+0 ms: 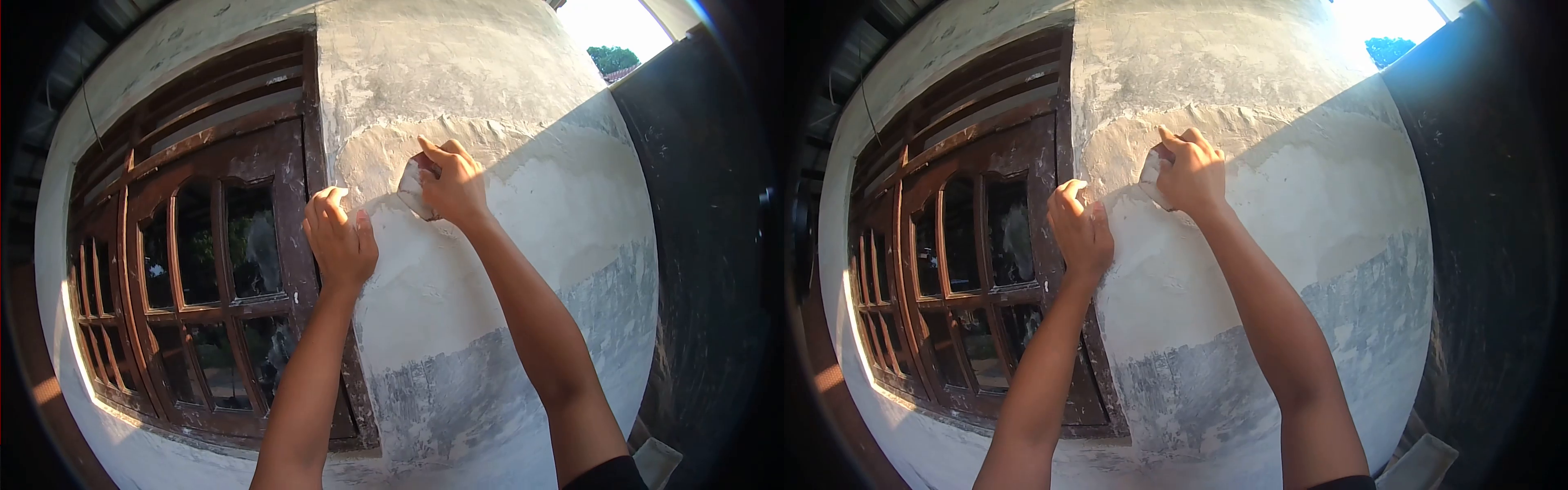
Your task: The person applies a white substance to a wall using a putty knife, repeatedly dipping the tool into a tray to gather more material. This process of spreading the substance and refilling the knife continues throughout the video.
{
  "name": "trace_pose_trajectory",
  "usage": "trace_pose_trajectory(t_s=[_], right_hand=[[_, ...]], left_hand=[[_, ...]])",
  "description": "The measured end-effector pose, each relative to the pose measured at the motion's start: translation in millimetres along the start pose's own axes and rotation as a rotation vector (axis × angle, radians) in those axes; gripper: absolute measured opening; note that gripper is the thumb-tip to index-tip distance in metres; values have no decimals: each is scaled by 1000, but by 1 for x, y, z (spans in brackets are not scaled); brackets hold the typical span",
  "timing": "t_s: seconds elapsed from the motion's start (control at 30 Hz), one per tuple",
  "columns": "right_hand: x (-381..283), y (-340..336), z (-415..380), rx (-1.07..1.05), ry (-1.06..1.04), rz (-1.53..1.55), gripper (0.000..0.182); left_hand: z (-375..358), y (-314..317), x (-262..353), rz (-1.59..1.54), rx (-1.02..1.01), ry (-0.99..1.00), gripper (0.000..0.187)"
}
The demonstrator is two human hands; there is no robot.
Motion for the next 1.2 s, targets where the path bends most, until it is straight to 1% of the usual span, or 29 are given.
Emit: trace_pose_trajectory(t_s=[0.07, 0.1, 0.13, 0.2, 0.23, 0.27, 0.33, 0.37, 0.4, 0.47, 0.5, 0.53, 0.6, 0.63, 0.67, 0.73, 0.8, 0.87, 0.93, 1.0, 1.07, 1.1, 1.13, 1.2], right_hand=[[37, -14, 14, 114, 228, -13, 50], [37, -24, 16, 171, 238, 5, 50], [31, -23, 14, 171, 239, 4, 50], [-1, -6, 5, 97, 58, 153, 49], [-9, 6, 1, 15, 4, 118, 51], [-4, 5, 2, 17, 12, 118, 51], [26, -12, 13, 157, 229, -1, 53], [34, -20, 15, 214, 271, 30, 54], [28, -22, 14, 215, 271, 30, 54], [2, -1, 7, 30, 198, 302, 52], [-12, 8, 1, -27, 116, 209, 51], [-10, 11, 0, 24, 54, 94, 49], [21, -11, 8, 191, 247, 35, 49], [32, -22, 10, 262, 302, 6, 49], [32, -19, 9, 262, 303, 8, 49], [11, -9, 1, 155, 222, 173, 49], [-5, 11, -11, 62, 114, 128, 51], [25, 5, -9, 89, 299, 93, 51], [44, -23, -7, 181, 479, 46, 52], [40, -24, -12, 198, 469, 98, 53], [8, 0, -17, 33, 247, 152, 53], [10, 8, -21, -20, 271, 97, 52], [16, 5, -20, -19, 274, 98, 52], [63, -20, -24, 111, 612, 117, 53]], left_hand=[[1, -1, 2, -10, -2, -2, 35], [1, 0, 2, -22, -8, -4, 35], [1, 1, 0, -23, -8, -4, 35], [0, 1, 2, 47, 6, 50, 36], [0, 2, 3, 46, 6, 49, 36], [0, 2, 2, 35, 5, 33, 38], [0, 0, 0, 30, 8, 15, 39], [0, 0, 0, 13, 4, 8, 38], [0, 1, 0, -8, 2, 2, 37], [-1, 2, -1, 25, 11, 25, 37], [0, 1, 2, 60, 20, 54, 37], [0, 1, 4, 58, 18, 56, 37], [1, -1, 2, 17, -7, -6, 36], [2, -1, 1, 21, -3, -5, 36], [2, -1, 0, 14, 1, -12, 35], [0, 0, 0, 2, 2, -24, 35], [0, -1, 0, 25, 23, -4, 34], [0, 0, 0, 21, 11, -22, 33], [1, 0, -3, 21, 1, -44, 32], [0, 0, -5, 23, 22, -55, 31], [1, 0, -5, 21, 17, -59, 31], [0, 0, -4, 22, 10, -58, 31], [0, 1, -3, 21, 7, -56, 31], [1, 0, -3, 30, 18, -56, 31]])
Point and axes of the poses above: each hand's wrist, its own z-axis towards the middle knuckle, its own y-axis out of the palm, x = y × z, the point moved 9 cm from there along z, towards the middle knuckle, and after that the axes turned 3 degrees about y, right-handed, at the moved point
